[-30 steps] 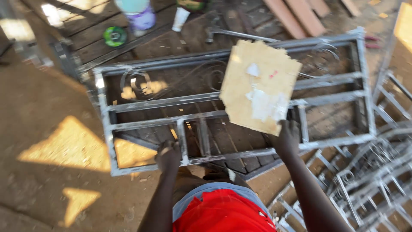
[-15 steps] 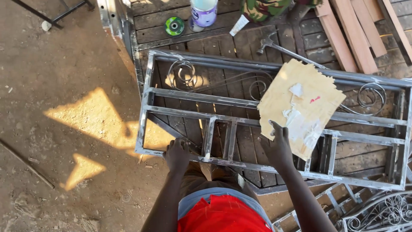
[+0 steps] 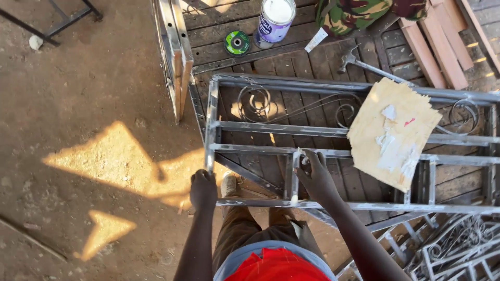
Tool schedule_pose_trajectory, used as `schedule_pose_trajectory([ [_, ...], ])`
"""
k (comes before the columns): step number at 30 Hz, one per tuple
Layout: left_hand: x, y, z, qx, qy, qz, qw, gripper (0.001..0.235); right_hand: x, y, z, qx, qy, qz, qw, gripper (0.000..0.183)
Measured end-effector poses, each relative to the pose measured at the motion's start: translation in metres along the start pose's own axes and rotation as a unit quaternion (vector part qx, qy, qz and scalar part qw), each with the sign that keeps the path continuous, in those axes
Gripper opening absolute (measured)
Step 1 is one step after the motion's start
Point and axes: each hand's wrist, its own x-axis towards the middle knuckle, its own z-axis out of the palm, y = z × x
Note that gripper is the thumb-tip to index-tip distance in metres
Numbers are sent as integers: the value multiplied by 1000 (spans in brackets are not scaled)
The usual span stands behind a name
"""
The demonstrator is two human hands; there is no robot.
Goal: Applying white filler putty to the joints of a metal gate frame using fingers to smooth the surface.
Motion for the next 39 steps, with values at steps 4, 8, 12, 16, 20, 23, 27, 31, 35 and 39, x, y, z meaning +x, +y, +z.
schedule_pose_trajectory([
  [4,44,-8,-23,-4,-87,8,996,61,-18,-13,49,31,37,30,998,56],
  [8,81,-43,-11,39,-196,53,978,69,-67,-8,92,68,65,60,994,58],
  [12,72,-28,-22,60,-236,76,967,54,-99,-17,111,104,103,89,985,58],
  [16,55,-64,10,83,-295,74,949,58,-125,-31,112,145,149,129,970,62],
  [20,32,-105,56,36,-326,77,942,63,-144,-16,122,171,213,120,954,67],
  [23,11,-119,70,57,-352,107,928,68,-165,-17,132,185,241,125,944,67],
  [27,-6,-114,61,93,-367,123,917,84,-195,-17,158,217,257,129,933,67],
  [31,-16,-116,37,92,-384,142,908,84,-229,-38,189,243,271,123,923,65],
  [35,2,-120,18,154,-389,162,894,73,-246,-42,223,265,244,141,922,69],
  [39,64,-127,14,145,-322,199,914,55,-253,-52,250,283,250,143,915,74],
])
